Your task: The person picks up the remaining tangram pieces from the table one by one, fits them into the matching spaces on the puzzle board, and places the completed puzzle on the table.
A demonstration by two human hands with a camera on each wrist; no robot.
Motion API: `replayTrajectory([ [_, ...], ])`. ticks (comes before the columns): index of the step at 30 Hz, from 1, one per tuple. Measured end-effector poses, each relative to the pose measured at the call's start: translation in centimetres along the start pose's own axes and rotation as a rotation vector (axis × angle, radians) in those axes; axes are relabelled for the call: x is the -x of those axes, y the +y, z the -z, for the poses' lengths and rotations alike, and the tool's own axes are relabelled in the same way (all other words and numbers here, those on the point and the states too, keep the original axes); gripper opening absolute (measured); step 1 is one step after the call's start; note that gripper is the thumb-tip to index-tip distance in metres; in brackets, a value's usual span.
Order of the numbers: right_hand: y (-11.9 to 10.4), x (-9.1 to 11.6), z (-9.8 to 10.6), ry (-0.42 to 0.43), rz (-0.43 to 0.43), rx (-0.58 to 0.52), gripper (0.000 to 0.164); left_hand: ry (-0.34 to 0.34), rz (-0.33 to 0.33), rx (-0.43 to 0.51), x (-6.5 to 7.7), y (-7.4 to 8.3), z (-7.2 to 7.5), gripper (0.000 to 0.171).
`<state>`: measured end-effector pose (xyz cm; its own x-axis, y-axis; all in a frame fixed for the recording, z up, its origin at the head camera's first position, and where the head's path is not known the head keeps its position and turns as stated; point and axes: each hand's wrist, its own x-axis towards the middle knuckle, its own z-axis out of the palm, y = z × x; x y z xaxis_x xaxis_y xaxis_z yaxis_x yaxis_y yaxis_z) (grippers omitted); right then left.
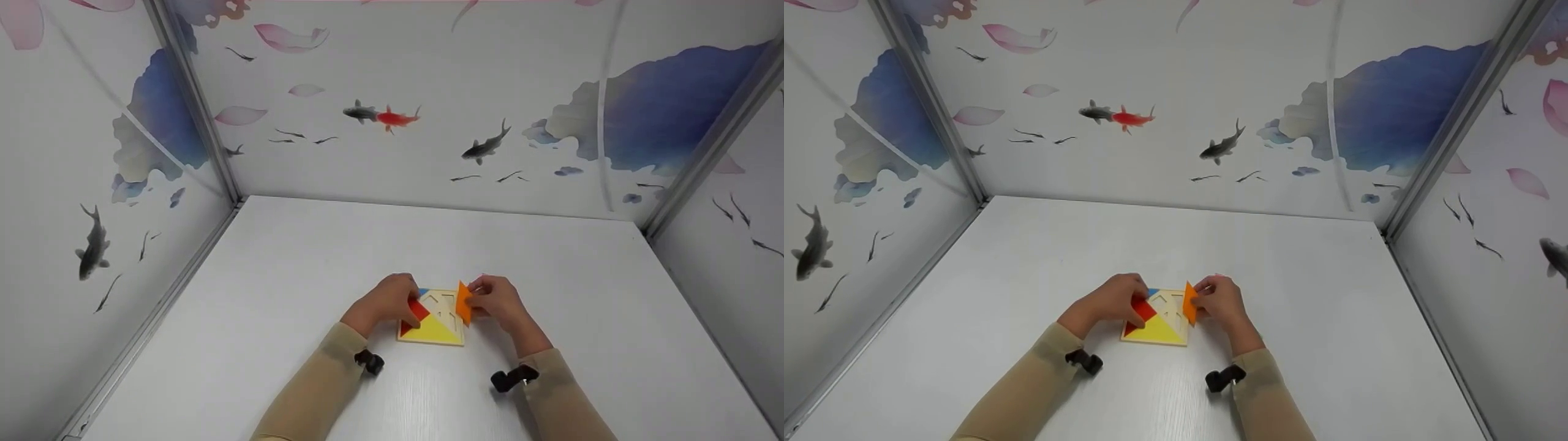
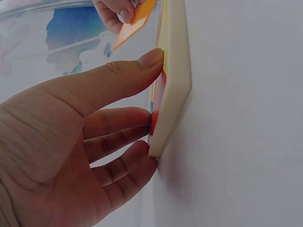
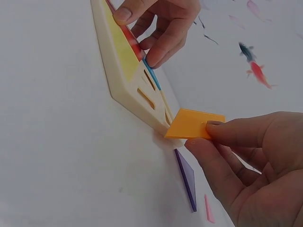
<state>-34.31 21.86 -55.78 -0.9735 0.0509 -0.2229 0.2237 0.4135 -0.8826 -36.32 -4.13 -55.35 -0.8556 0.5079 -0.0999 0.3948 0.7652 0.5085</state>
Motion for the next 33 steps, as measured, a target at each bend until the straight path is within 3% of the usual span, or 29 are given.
replayTrajectory([
  [33,-0.5,0.3,-1.0,-0.055,-0.007,0.038,0.018,0.0,-0.03,0.01,0.1,0.0,0.3,0.038],
])
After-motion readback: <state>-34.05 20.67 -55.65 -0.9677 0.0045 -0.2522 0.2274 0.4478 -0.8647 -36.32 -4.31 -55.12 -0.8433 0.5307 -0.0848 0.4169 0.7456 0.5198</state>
